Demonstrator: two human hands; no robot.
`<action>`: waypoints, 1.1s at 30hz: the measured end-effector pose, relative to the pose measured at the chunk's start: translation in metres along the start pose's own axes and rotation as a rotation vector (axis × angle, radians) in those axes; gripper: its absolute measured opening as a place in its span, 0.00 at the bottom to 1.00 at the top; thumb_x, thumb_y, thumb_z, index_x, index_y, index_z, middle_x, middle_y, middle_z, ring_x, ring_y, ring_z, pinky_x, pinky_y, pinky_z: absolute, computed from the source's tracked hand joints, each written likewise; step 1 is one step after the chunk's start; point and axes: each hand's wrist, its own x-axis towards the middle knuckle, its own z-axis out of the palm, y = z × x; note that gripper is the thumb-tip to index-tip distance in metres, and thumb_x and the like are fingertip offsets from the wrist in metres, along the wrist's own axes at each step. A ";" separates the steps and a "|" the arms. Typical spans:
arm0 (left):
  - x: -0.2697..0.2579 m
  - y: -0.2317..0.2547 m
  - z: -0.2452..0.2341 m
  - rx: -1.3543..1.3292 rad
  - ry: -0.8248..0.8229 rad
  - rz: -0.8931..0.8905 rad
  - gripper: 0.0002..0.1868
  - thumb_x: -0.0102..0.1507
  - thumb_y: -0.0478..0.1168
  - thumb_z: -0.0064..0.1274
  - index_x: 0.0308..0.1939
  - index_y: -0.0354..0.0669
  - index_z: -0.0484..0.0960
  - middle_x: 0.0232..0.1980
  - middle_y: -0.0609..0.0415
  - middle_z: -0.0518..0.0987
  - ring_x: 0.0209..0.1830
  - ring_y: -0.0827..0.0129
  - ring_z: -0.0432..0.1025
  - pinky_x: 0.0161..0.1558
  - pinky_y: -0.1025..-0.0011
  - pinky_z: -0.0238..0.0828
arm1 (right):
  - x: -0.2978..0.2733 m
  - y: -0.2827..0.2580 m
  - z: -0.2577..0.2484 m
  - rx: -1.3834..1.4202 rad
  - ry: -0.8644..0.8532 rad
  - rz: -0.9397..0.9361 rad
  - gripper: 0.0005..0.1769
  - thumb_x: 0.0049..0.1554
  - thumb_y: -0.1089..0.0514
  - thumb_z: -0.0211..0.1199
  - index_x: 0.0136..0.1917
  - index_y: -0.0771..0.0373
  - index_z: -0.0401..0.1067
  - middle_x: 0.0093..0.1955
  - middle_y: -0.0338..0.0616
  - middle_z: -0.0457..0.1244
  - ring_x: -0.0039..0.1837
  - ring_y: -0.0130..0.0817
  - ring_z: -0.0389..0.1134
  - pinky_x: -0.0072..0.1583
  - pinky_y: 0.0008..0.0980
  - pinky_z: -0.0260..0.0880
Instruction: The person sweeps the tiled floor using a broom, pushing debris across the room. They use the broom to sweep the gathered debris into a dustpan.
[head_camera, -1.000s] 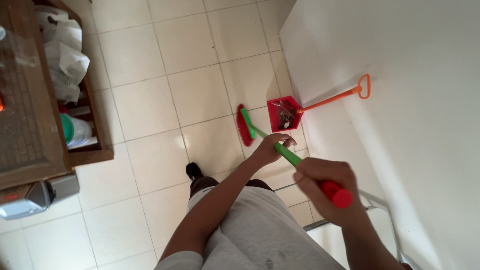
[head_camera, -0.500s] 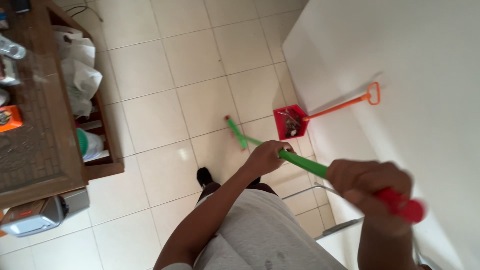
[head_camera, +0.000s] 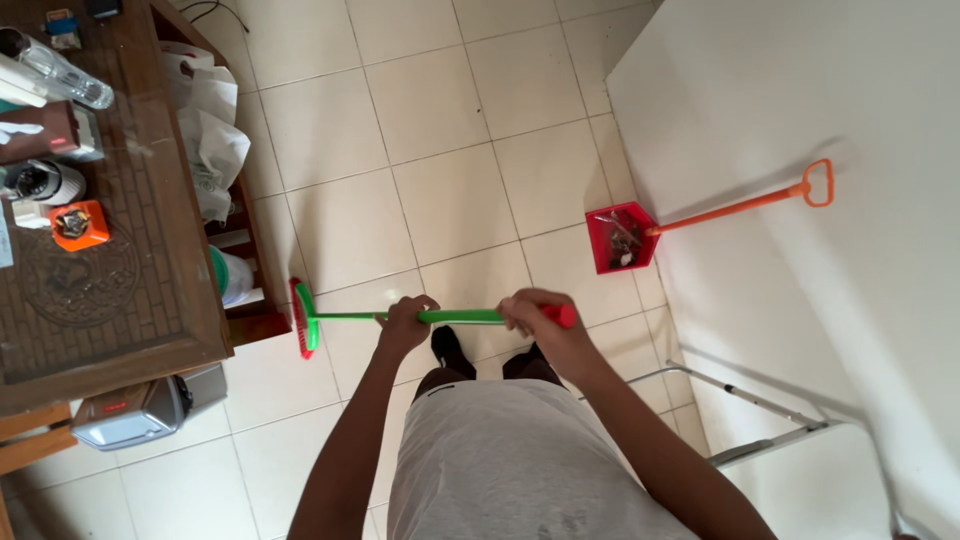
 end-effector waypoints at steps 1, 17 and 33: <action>0.003 -0.006 0.005 0.003 -0.006 0.003 0.08 0.60 0.34 0.58 0.41 0.53 0.87 0.37 0.49 0.84 0.38 0.54 0.80 0.41 0.59 0.75 | -0.001 0.001 0.007 -0.019 -0.086 -0.060 0.16 0.64 0.59 0.62 0.35 0.68 0.71 0.33 0.37 0.61 0.39 0.24 0.58 0.43 0.28 0.59; 0.061 0.210 0.098 -0.540 -0.246 0.616 0.07 0.68 0.32 0.52 0.45 0.46 0.84 0.45 0.52 0.83 0.48 0.58 0.77 0.51 0.62 0.73 | -0.096 -0.117 0.024 -0.646 0.312 -0.295 0.08 0.55 0.68 0.63 0.34 0.69 0.69 0.30 0.39 0.61 0.32 0.25 0.59 0.37 0.30 0.59; 0.005 0.284 -0.027 -0.451 -0.334 0.784 0.06 0.60 0.32 0.59 0.40 0.44 0.84 0.37 0.53 0.84 0.38 0.59 0.75 0.46 0.63 0.71 | -0.139 -0.148 -0.012 -0.291 0.080 -0.825 0.09 0.56 0.67 0.60 0.37 0.64 0.63 0.31 0.44 0.59 0.35 0.35 0.61 0.43 0.44 0.65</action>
